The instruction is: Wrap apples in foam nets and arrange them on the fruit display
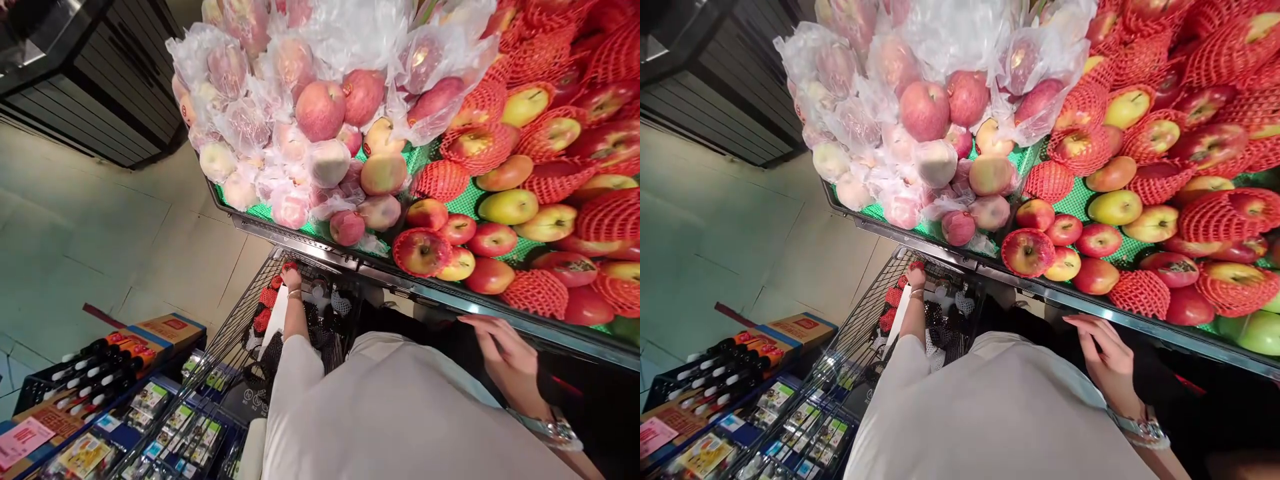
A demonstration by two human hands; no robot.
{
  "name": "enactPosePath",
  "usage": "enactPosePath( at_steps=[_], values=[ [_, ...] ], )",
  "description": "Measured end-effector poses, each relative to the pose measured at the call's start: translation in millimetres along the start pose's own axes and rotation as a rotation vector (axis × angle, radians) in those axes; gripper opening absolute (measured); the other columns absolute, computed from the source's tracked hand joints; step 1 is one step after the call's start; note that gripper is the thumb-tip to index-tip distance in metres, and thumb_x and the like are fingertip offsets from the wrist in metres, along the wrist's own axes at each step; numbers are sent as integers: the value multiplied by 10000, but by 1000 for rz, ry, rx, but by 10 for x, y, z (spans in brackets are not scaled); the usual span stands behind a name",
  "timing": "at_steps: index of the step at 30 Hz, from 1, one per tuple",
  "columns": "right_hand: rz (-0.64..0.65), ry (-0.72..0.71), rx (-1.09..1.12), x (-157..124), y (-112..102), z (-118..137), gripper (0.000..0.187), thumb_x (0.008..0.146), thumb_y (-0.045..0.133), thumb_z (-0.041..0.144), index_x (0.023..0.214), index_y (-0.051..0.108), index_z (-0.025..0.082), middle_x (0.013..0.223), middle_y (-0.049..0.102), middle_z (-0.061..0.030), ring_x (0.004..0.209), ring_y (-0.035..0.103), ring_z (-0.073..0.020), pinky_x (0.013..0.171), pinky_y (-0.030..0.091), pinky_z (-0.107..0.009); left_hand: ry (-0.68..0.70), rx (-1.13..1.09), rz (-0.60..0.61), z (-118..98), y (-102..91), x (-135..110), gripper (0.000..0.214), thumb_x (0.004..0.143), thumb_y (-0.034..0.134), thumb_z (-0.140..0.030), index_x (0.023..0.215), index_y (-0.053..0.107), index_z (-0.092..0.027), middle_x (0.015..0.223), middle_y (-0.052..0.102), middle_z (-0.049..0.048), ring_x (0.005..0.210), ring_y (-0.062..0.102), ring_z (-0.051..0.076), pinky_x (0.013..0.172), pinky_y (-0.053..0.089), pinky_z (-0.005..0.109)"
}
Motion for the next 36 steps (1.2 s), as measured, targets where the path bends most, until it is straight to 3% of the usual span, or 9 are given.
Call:
enactPosePath(
  at_steps=[3, 7, 11, 15, 19, 23, 27, 31, 36],
  values=[
    [13, 18, 24, 32, 23, 52, 253, 942, 503, 143, 1011, 662, 328, 934, 700, -44, 849, 681, -213, 801, 530, -367, -83, -303, -236, -22, -281, -292, 248, 892, 451, -147, 929, 695, -122, 1073, 703, 137, 1133, 591, 255, 1058, 393, 514],
    [55, 6, 89, 60, 119, 60, 243, 955, 502, 196, 1031, 697, 320, 953, 718, -57, 861, 704, -210, 773, 567, -330, -132, -716, -544, -130, -647, -901, 418, 871, 288, -178, 970, 692, -136, 1020, 687, 112, 1007, 625, 191, 942, 472, 377],
    [52, -111, 205, 162, 213, 218, 229, 966, 512, 230, 1053, 718, 278, 998, 747, -44, 939, 720, -199, 824, 598, -309, -90, -1083, -726, -486, -1005, -1504, 347, 882, 366, -281, 904, 688, -154, 963, 648, 72, 941, 626, 171, 842, 487, 312],
    [34, -183, 273, 297, 157, 477, 290, 962, 523, 179, 1182, 692, 263, 1167, 727, -51, 1161, 657, -201, 1010, 549, -344, 245, -1424, -484, -1149, -1327, -1869, 221, 835, 554, -304, 728, 708, -187, 857, 655, 40, 881, 625, 171, 802, 486, 297],
    [14, -209, 387, 343, -28, 587, 259, 958, 530, 174, 1123, 713, 255, 1097, 749, -51, 1003, 718, -172, 865, 601, -272, 577, -1320, -16, -1787, -1414, -2181, 233, 841, 600, -372, 744, 735, -208, 870, 675, 57, 891, 637, 199, 817, 500, 327],
    [-19, -232, 465, 332, -206, 500, 241, 963, 523, 241, 883, 750, 233, 960, 765, -54, 804, 733, -161, 710, 604, -247, 762, -1290, 398, -2182, -1254, -2452, 337, 847, 597, -483, 976, 726, -199, 1067, 663, 99, 1096, 603, 266, 965, 482, 407],
    [-204, -166, 463, 372, -457, 237, 234, 958, 524, 272, 912, 750, 231, 961, 758, -61, 877, 731, -190, 776, 608, -301, 808, -1285, 627, -2448, -1103, -2617, 615, 828, 617, -518, 1369, 495, -252, 1394, 519, 111, 1286, 506, 298, 1081, 425, 459],
    [-30, -241, 487, 471, -559, 124, 297, 979, 484, 285, 843, 738, 213, 861, 740, -64, 792, 711, -188, 717, 598, -301, 847, -995, 623, -2724, -1109, -2776, 702, 907, 526, -422, 1530, 214, -337, 1496, 424, 110, 1346, 473, 282, 1089, 430, 475],
    [202, -292, 414, 556, -544, 46, 267, 976, 464, 257, 1053, 703, 167, 1071, 706, -143, 1032, 666, -254, 974, 541, -476, 1023, -332, 205, -3248, -1398, -3021, 570, 952, 478, -373, 1500, 344, -290, 1335, 536, 140, 1271, 502, 291, 1070, 424, 495]
  ],
)
Point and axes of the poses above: each hand's wrist, its own x-axis towards the middle knuckle, its own y-axis out of the palm, z = x × y, the point moved 6 cm from there along x, towards the middle knuckle
